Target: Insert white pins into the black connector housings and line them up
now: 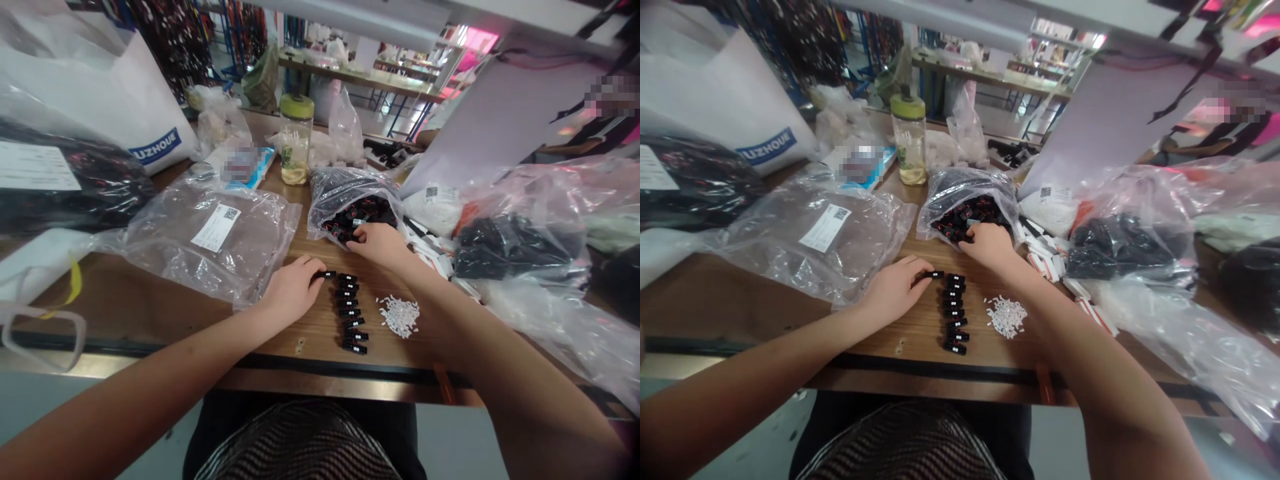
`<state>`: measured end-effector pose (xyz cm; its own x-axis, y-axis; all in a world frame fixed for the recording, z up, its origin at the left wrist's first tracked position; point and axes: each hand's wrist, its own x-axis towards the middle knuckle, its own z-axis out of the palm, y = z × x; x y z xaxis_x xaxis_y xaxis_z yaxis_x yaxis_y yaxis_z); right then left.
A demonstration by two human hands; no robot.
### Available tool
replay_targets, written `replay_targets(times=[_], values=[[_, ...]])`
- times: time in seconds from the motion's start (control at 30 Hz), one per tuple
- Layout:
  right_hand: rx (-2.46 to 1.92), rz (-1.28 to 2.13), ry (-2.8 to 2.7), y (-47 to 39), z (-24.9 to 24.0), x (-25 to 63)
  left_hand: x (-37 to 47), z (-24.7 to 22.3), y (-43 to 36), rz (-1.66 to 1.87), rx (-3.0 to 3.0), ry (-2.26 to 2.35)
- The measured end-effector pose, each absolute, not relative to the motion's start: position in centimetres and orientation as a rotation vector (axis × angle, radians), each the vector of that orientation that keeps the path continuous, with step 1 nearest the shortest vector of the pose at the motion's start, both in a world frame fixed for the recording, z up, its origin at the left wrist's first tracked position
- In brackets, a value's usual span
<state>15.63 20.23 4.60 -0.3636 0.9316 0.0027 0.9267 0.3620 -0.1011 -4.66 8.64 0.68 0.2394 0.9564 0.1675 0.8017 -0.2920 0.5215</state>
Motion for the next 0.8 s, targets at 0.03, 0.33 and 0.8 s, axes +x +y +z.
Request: replay_targets(times=[0.03,0.33,0.8], values=[[-1.735,0.12,-2.53,20.3,4.4,15.5,-4.6,0.6,8.7,0.667,2.191,1.636],[-1.641,0.148,-2.496,20.8,2.8,16.5,-5.1,-0.2,8.8,0.738,2.156,1.538],[-0.884,-0.108,-2.694,9.8,7.9,14.9,-5.1,1.3,6.7,1.117,1.656,1.255]])
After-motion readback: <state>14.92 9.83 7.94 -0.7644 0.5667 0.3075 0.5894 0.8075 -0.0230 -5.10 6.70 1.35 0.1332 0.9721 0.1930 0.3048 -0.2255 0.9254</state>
